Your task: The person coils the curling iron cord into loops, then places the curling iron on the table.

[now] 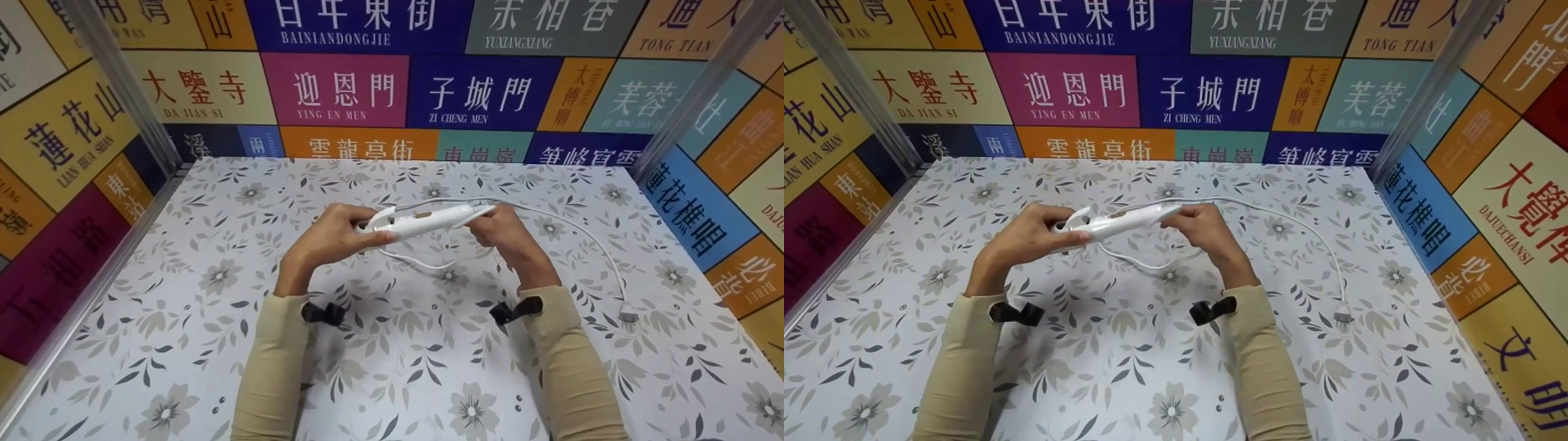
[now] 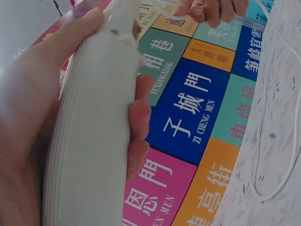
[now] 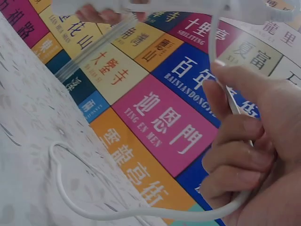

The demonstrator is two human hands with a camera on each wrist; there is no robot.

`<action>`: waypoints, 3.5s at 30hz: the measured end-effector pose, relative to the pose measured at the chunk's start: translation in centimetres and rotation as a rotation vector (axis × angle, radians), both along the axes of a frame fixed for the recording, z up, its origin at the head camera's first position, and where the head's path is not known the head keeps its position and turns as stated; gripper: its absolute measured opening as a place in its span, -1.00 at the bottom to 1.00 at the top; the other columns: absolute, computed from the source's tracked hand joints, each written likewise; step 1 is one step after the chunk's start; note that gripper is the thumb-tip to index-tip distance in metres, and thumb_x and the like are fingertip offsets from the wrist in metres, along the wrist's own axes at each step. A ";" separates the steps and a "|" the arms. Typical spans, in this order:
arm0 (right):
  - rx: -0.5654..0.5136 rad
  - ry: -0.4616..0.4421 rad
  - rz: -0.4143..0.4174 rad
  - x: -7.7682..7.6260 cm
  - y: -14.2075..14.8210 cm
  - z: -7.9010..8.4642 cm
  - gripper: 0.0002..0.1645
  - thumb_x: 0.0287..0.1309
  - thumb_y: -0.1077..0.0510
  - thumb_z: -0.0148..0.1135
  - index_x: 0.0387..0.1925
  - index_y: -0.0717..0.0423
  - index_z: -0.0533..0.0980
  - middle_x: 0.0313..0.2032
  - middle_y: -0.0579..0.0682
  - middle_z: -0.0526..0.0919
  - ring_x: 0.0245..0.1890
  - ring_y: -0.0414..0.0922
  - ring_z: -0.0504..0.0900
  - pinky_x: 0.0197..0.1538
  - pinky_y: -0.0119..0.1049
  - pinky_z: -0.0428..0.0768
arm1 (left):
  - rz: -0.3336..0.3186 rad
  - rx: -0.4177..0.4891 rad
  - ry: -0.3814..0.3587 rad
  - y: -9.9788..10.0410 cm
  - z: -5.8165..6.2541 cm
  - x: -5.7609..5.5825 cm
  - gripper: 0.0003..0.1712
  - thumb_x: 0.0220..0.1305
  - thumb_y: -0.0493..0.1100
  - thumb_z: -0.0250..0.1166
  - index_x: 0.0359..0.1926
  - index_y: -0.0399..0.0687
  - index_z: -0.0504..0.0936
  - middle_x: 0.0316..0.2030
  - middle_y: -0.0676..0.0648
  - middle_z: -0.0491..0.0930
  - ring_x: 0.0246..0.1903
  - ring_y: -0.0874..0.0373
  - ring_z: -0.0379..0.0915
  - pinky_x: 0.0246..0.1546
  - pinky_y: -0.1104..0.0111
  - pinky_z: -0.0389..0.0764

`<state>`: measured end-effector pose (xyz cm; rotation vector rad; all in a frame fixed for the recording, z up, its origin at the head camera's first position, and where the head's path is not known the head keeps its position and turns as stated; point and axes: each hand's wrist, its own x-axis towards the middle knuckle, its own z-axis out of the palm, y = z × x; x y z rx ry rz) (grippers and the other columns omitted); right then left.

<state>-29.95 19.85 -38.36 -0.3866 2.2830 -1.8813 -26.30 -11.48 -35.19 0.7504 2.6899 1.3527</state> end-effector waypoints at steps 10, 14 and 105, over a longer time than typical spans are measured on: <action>0.208 0.089 -0.097 1.5 0.2 2.7 -0.64 0.15 -0.11 0.44 -0.24 0.08 0.78 -0.62 -0.37 0.58 -0.49 -0.38 0.50 -0.21 -0.37 0.44 | -0.040 -0.213 -0.078 0.7 -0.8 -0.2 -0.62 0.10 0.29 0.45 -0.46 0.13 0.69 -0.65 0.13 0.40 -0.63 0.25 0.19 -0.58 0.40 0.24; 0.310 0.162 -0.082 3.7 -0.7 4.9 -0.64 0.28 -0.11 0.32 -0.19 0.08 0.77 -0.62 -0.32 0.59 -0.61 -0.36 0.40 -0.43 -0.43 0.37 | 0.022 -0.225 -0.059 1.1 -0.9 -0.4 -0.60 0.15 0.30 0.41 -0.37 0.11 0.71 -0.58 0.08 0.47 -0.60 0.22 0.26 -0.55 0.39 0.30; 0.349 0.148 0.036 -0.1 0.4 -2.4 -0.73 0.24 0.08 0.34 -0.38 0.22 0.75 -0.53 -0.16 0.71 -0.56 -0.33 0.42 -0.31 -0.40 0.41 | -0.077 -0.071 -0.056 0.2 0.5 0.9 -0.69 0.24 0.07 0.38 -0.12 0.01 0.77 -0.34 -0.03 0.69 -0.45 0.16 0.46 -0.41 0.35 0.50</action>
